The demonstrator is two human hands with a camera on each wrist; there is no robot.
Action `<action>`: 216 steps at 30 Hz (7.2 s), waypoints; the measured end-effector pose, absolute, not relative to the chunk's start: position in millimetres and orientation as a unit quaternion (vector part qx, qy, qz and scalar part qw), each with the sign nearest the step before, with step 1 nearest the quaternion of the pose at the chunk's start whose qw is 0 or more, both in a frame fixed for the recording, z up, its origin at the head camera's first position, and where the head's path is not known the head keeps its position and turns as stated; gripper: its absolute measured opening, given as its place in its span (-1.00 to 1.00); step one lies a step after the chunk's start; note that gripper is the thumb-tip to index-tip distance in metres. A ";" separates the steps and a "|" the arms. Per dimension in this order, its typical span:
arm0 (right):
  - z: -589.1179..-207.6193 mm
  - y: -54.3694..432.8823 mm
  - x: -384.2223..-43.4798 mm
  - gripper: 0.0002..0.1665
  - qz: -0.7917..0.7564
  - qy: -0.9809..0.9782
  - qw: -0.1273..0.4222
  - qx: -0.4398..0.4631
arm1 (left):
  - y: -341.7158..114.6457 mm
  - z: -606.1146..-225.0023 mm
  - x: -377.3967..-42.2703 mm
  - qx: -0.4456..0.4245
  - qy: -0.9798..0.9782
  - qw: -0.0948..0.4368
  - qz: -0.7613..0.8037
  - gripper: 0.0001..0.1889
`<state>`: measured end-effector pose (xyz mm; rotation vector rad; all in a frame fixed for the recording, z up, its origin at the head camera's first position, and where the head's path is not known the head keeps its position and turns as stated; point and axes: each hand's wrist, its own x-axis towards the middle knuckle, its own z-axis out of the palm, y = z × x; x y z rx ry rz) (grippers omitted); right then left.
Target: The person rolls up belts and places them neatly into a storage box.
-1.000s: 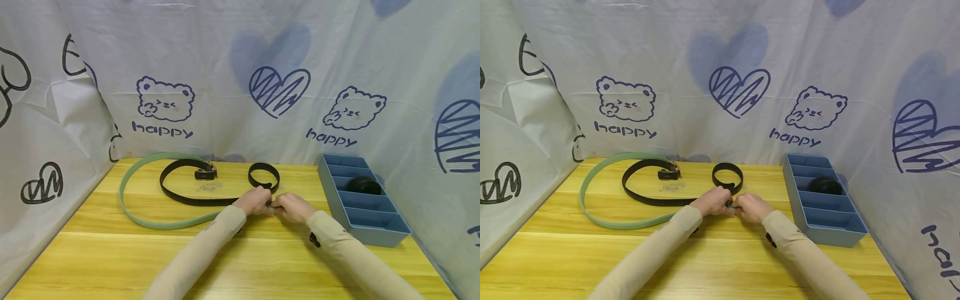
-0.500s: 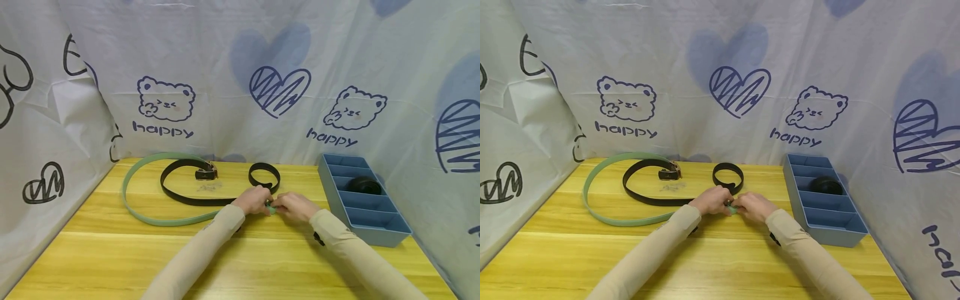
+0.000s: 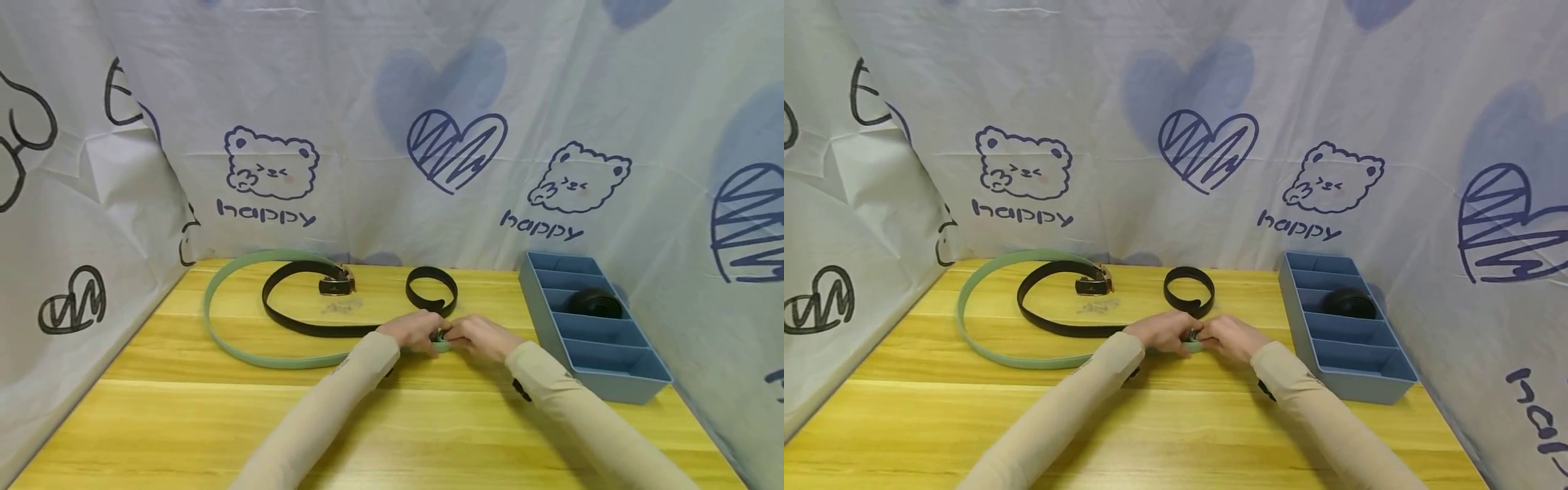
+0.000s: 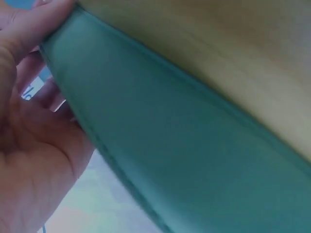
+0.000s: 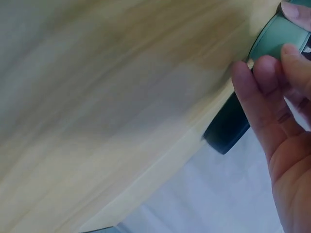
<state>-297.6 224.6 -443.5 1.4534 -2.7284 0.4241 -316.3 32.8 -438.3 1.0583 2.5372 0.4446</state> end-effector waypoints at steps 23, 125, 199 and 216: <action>-443.1 218.2 -290.0 -0.92 0.125 -0.894 0.009 0.430 | 29.2 -441.8 -316.3 0.367 0.908 0.114 0.163 -0.79; -438.8 212.0 -286.8 -0.95 0.077 -0.895 0.021 0.438 | 23.8 -437.8 -315.7 0.372 0.902 0.135 0.169 -0.66; -443.8 213.0 -289.5 -0.82 0.124 -0.892 -0.001 0.435 | 17.0 -444.2 -309.7 0.353 0.916 0.128 0.144 -0.47; -437.0 207.6 -287.5 -0.78 0.085 -0.891 -0.020 0.446 | 15.0 -436.7 -311.6 0.365 0.915 0.127 0.114 -0.38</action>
